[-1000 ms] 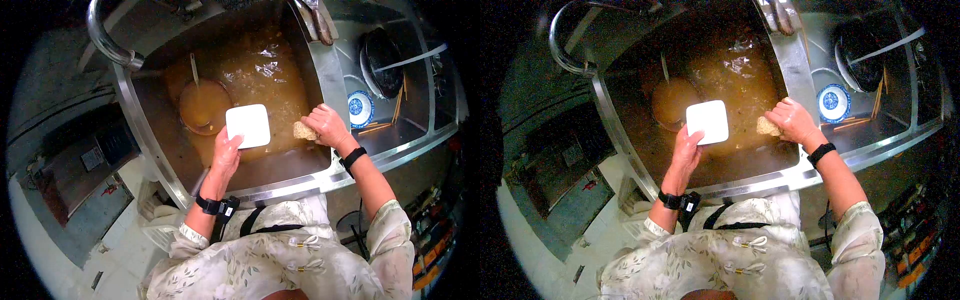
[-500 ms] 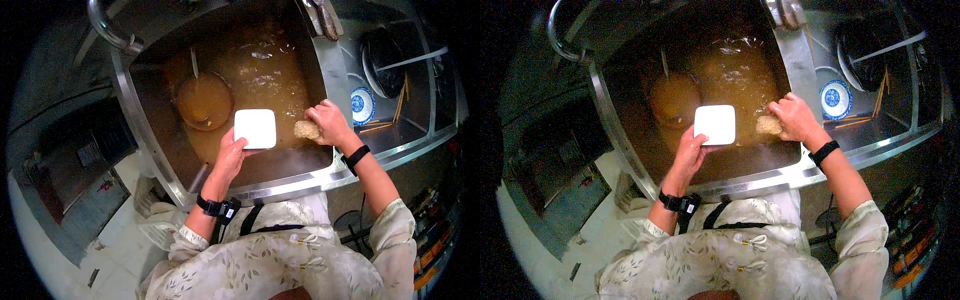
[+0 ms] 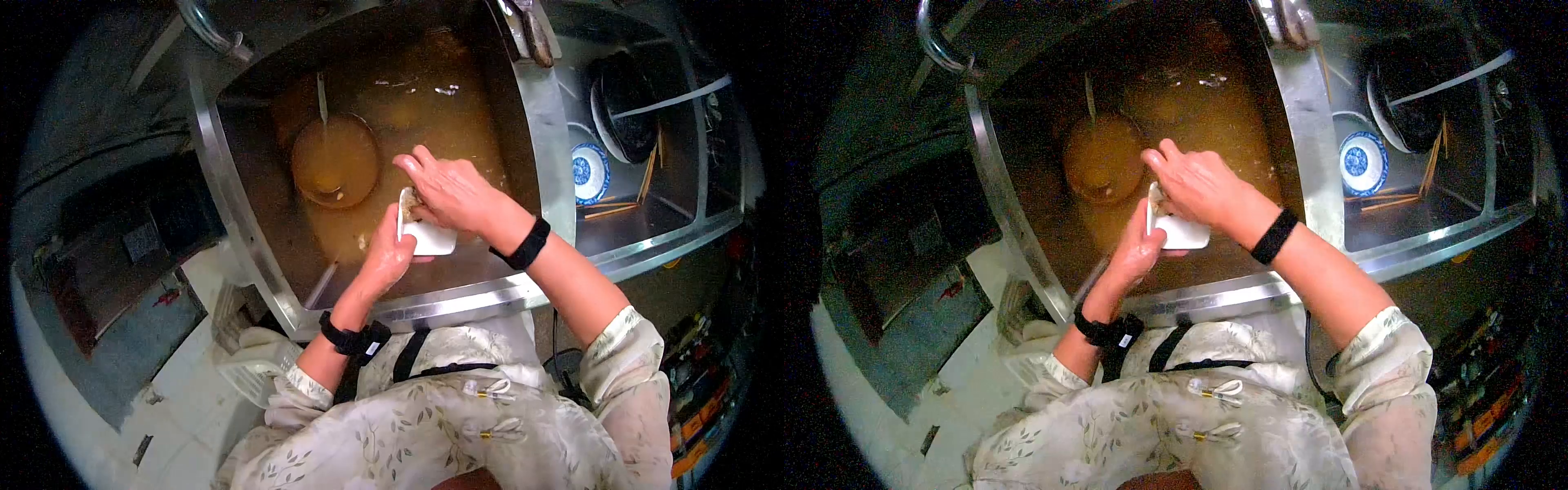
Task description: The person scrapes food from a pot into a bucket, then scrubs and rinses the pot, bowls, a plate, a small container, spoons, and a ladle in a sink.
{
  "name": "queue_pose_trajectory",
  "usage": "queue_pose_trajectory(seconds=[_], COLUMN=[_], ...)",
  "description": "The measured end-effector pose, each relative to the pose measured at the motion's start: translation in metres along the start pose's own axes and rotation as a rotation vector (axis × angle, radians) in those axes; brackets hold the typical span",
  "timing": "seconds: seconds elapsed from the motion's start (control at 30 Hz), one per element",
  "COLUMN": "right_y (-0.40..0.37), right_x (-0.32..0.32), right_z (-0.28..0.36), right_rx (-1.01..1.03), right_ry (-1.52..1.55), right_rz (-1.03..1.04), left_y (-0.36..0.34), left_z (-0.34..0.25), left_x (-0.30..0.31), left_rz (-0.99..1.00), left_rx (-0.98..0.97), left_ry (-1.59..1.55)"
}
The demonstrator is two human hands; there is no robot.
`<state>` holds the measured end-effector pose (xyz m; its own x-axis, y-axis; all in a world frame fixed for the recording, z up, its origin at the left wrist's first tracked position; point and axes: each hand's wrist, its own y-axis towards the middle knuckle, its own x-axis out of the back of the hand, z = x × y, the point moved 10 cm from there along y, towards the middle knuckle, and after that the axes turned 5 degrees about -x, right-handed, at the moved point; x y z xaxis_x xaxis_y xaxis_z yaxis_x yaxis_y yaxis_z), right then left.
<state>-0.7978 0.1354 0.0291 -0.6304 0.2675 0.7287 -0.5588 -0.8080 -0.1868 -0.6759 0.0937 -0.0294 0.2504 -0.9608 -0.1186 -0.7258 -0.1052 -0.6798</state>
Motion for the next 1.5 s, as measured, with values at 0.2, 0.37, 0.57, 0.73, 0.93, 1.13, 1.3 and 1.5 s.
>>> queue_pose_trajectory(seconds=[0.2, 0.37, 0.57, 0.73, 0.93, 1.13, 1.3, 1.5], right_y=[0.015, -0.005, -0.047, -0.025, -0.018, -0.032, -0.054, -0.041], right_x=[-0.038, -0.052, -0.103, -0.008, 0.022, -0.064, -0.113, -0.032], right_z=[-0.026, -0.064, -0.074, -0.029, 0.012, -0.07, -0.036, -0.053], right_rx=[-0.242, -0.62, -0.813, -0.043, 0.219, -0.616, -0.924, -0.437], right_ry=[0.023, 0.603, 1.05, 0.502, 0.196, 1.064, 1.685, 1.184], right_rz=[0.291, -0.084, -0.246, -0.377, -0.325, -0.208, -0.118, -0.491], left_y=[-0.004, 0.0, -0.014, -0.022, -0.013, -0.026, -0.03, -0.042], left_z=[-0.012, -0.032, -0.06, -0.088, -0.091, -0.099, -0.09, -0.115], left_x=[0.035, 0.043, 0.032, 0.012, 0.007, 0.013, 0.022, 0.004], left_rz=[-0.245, -0.344, -0.306, -0.183, -0.244, -0.431, -0.466, -0.419], left_rx=[-0.326, -0.404, -0.637, -0.618, -0.514, -0.75, -0.767, -0.848], left_ry=[0.34, 0.138, 0.548, 0.649, 0.809, 0.732, 0.599, 0.669])
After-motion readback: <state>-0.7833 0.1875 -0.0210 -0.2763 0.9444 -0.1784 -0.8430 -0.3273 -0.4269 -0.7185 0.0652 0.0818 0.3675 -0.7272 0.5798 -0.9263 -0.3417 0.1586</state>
